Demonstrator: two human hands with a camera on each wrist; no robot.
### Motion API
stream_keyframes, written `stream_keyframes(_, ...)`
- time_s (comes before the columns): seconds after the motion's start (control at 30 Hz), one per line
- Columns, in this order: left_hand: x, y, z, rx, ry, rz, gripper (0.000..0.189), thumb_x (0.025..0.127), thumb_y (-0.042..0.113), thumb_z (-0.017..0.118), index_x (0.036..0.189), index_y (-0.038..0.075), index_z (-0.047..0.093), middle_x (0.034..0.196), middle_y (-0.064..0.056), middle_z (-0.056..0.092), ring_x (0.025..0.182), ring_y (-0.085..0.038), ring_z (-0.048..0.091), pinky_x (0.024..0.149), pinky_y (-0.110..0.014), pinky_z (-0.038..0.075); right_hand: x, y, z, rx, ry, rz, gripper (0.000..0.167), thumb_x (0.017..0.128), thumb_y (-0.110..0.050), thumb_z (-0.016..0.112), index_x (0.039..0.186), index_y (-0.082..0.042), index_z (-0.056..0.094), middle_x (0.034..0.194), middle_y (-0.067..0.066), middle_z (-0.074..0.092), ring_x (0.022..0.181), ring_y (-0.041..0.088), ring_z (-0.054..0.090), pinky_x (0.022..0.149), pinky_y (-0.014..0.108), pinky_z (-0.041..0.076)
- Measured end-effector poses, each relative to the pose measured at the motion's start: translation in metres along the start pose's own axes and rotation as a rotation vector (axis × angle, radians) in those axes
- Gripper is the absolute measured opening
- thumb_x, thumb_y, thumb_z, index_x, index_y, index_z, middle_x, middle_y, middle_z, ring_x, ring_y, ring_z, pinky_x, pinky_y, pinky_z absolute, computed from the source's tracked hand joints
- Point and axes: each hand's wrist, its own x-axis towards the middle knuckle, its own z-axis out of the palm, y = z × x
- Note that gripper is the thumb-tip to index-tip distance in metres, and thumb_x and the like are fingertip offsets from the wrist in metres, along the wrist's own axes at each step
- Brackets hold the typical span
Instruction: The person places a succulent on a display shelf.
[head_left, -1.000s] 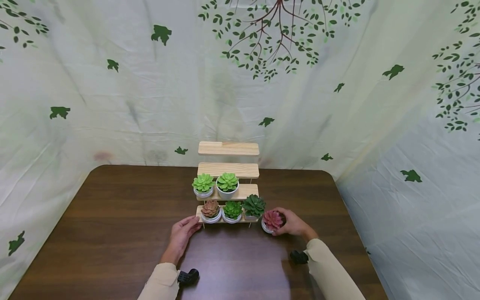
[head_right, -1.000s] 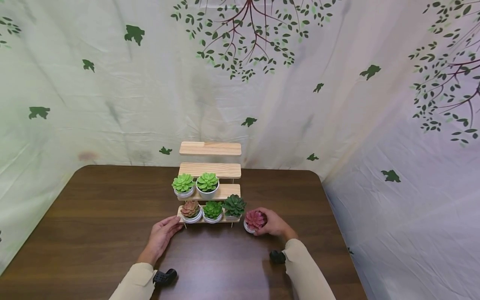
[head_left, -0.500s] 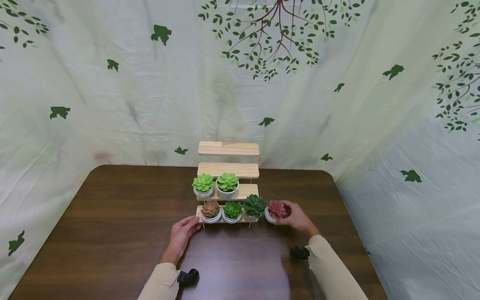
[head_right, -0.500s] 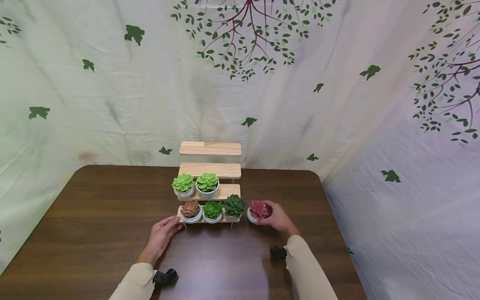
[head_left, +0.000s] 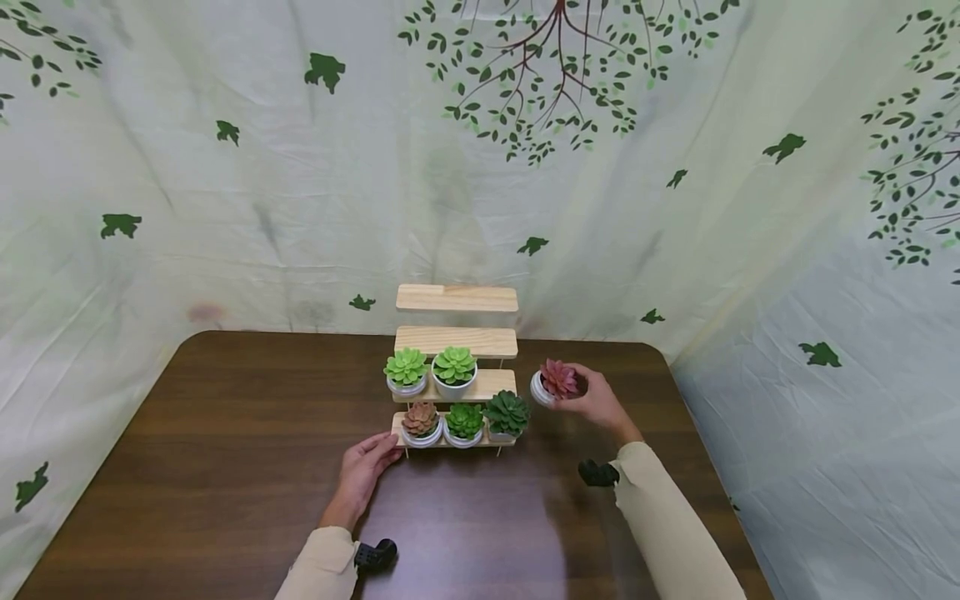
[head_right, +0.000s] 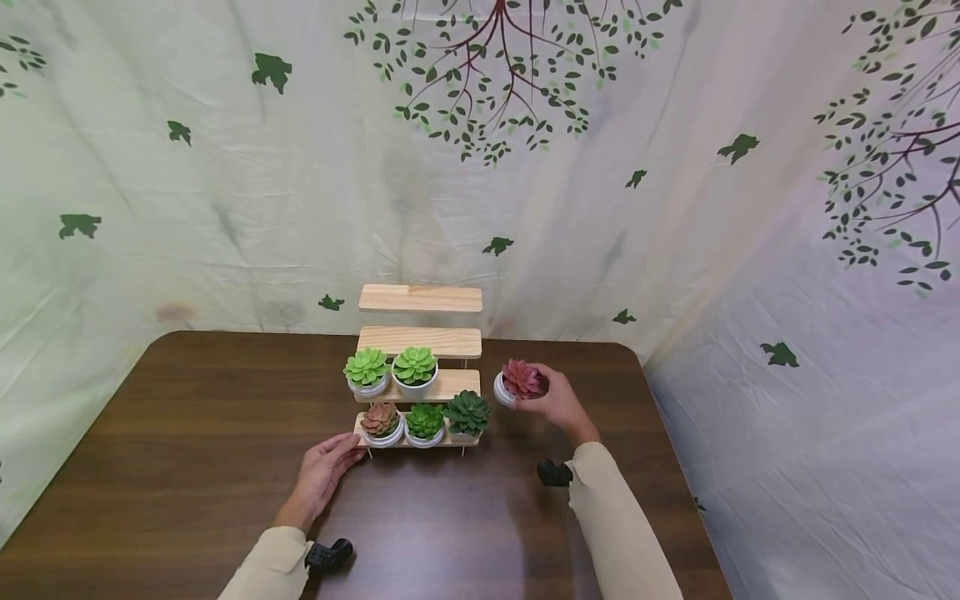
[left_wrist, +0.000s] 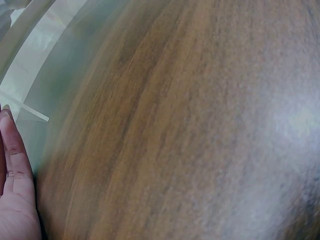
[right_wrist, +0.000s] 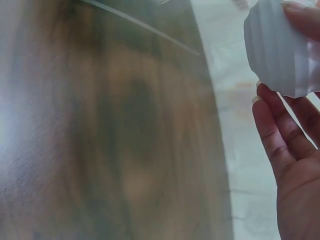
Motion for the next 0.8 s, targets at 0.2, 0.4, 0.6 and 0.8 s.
stream_keyframes(0.2, -0.001, 0.001, 0.000, 0.008, -0.006, 0.004, 0.013, 0.094, 0.002, 0.060, 0.087, 0.009, 0.069, 0.081, 0.003, 0.069, 0.075, -0.010, 0.065, 0.075, -0.022, 0.056, 0.012, -0.017, 0.002, 0.037, -0.014, 0.009, 0.063, 0.071, -0.005, 0.085, 0.126, 0.000, 0.055, 0.119, 0.017, 0.061, 0.104, 0.025, 0.057, 0.090, 0.027, 0.049)
stream_keyframes(0.4, -0.002, 0.002, -0.001, 0.018, -0.006, -0.001, 0.008, 0.093, 0.005, 0.062, 0.091, 0.007, 0.069, 0.083, 0.003, 0.069, 0.076, -0.010, 0.065, 0.076, -0.022, 0.056, 0.021, -0.033, 0.006, 0.010, -0.027, 0.018, 0.065, 0.070, -0.005, 0.085, 0.127, 0.000, 0.055, 0.120, 0.016, 0.061, 0.104, 0.024, 0.057, 0.091, 0.033, 0.050)
stream_keyframes(0.6, -0.001, 0.001, 0.000, 0.014, -0.001, 0.001, 0.011, 0.093, 0.002, 0.061, 0.088, 0.008, 0.069, 0.082, 0.002, 0.069, 0.075, -0.010, 0.065, 0.075, -0.023, 0.056, 0.021, -0.064, 0.012, 0.029, -0.052, 0.012, 0.063, 0.070, 0.003, 0.083, 0.126, 0.006, 0.053, 0.121, 0.021, 0.059, 0.104, 0.025, 0.057, 0.089, 0.033, 0.050)
stream_keyframes(0.8, 0.000, 0.000, -0.002, 0.013, -0.010, 0.005, 0.013, 0.093, 0.002, 0.061, 0.086, 0.009, 0.070, 0.082, 0.002, 0.069, 0.076, -0.010, 0.065, 0.075, -0.022, 0.056, 0.023, -0.075, 0.022, -0.020, -0.047, -0.028, 0.057, 0.071, 0.005, 0.081, 0.120, 0.009, 0.054, 0.119, 0.023, 0.059, 0.103, 0.027, 0.057, 0.089, 0.034, 0.050)
